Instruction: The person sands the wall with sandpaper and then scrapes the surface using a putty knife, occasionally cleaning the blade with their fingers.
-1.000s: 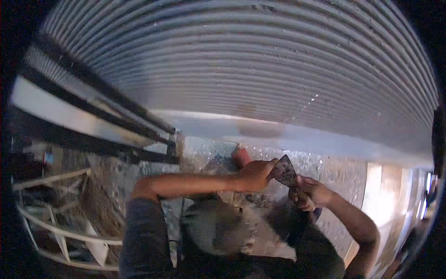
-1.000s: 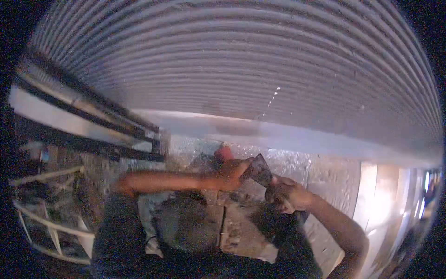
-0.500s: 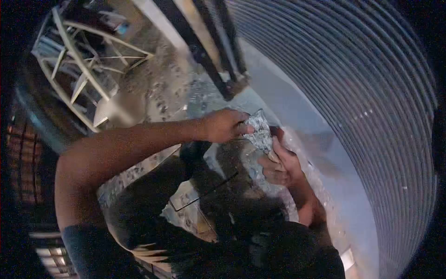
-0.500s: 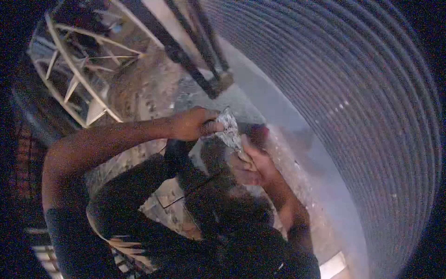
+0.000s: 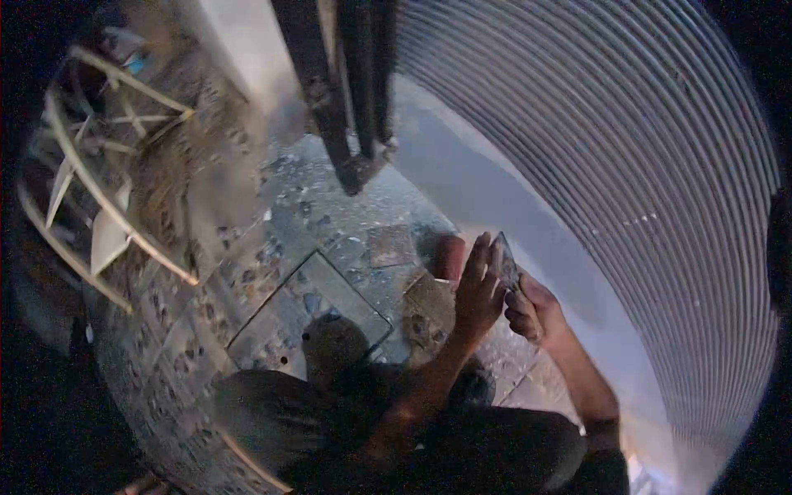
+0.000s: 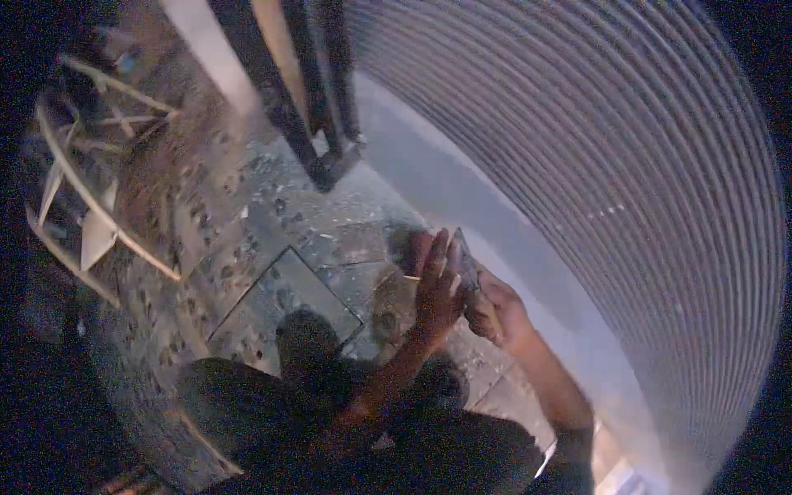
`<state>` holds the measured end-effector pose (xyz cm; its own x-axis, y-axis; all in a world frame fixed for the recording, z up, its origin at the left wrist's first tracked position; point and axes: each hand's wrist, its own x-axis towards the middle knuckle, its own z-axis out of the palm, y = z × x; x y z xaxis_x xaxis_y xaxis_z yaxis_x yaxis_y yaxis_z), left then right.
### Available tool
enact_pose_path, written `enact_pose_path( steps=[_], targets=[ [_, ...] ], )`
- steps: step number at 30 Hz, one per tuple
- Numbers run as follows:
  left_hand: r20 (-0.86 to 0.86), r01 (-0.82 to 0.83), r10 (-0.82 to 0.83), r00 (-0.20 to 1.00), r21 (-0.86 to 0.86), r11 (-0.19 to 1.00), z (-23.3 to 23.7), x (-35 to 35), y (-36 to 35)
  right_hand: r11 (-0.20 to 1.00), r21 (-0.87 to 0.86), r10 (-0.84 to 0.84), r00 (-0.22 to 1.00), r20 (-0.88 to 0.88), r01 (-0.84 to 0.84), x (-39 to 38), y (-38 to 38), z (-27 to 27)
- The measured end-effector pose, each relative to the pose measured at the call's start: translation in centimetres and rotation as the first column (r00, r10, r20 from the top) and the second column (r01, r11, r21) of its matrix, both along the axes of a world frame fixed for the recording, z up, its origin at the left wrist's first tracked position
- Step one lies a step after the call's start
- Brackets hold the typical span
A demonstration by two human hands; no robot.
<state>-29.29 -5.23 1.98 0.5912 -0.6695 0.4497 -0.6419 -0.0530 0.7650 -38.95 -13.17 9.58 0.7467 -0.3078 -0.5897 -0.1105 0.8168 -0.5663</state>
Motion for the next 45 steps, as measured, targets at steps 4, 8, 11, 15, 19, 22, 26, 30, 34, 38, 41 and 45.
enact_pose_path(
  steps=[4, 8, 11, 15, 19, 22, 26, 30, 34, 38, 41, 45],
  targets=[
    [-0.231, 0.066, -0.099, 0.968, -0.147, 0.987, 3.0, -1.7, -2.2, 0.995, 0.101, 0.003, 1.000, -0.003, -0.003, -1.6, 0.7, 3.8],
    [-0.167, 0.084, -0.143, 0.976, -0.320, 0.944, 3.0, -3.5, -3.3, 0.989, -0.077, -0.145, 0.958, -0.249, 0.129, -3.3, 0.8, 4.8],
    [-0.081, 0.183, -0.255, 0.963, -0.495, 0.849, 2.2, -3.2, -4.3, 0.884, -0.463, -0.215, 0.937, -0.277, 0.066, -2.4, 1.8, 4.0],
    [-0.042, 0.206, -0.236, 0.971, -0.363, 0.909, 1.0, -2.0, -5.0, 0.786, -0.619, -0.122, 0.982, -0.146, 0.006, -1.6, -0.3, 1.8],
    [-0.087, 0.208, -0.249, 0.965, -0.330, 0.921, -1.1, -0.4, -6.0, 0.727, -0.683, -0.050, 0.987, -0.155, -0.071, -1.4, -1.5, 1.7],
    [0.127, 0.140, -0.099, 0.987, -0.378, 0.915, 0.0, -1.5, -6.4, 0.585, -0.806, -0.078, 0.995, 0.059, 0.093, -1.9, -2.0, -0.6],
    [0.092, 0.066, -0.031, 0.995, -0.400, 0.914, 0.9, 0.1, -6.8, 0.580, -0.787, 0.133, 0.978, -0.161, -0.209, -1.2, -3.2, 0.1],
    [0.239, 0.024, 0.006, 0.971, -0.123, 0.992, -0.4, -2.0, -6.3, 0.552, -0.833, 0.011, 0.999, -0.041, -0.040, -2.0, -2.4, 1.5],
    [0.036, 0.077, -0.071, 0.997, -0.202, 0.976, -0.2, -0.9, -5.5, 0.701, -0.698, 0.103, 0.989, -0.103, -0.145, -0.9, -3.0, 1.4],
    [0.146, 0.105, -0.079, 0.986, -0.185, 0.977, 0.8, -1.3, -5.9, 0.268, -0.963, 0.032, 0.999, -0.004, -0.013, -1.5, -2.3, 0.4],
    [-0.023, 0.108, -0.117, 0.993, -0.251, 0.962, 0.1, -1.4, -6.0, 0.615, -0.788, -0.005, 0.998, -0.057, -0.042, -1.8, -2.3, -0.4],
    [-0.221, 0.057, -0.107, 0.970, -0.222, 0.973, 0.2, -1.7, -6.7, 0.267, -0.928, 0.038, 0.965, -0.261, -0.262, -1.4, -1.4, 2.0]
  ],
)
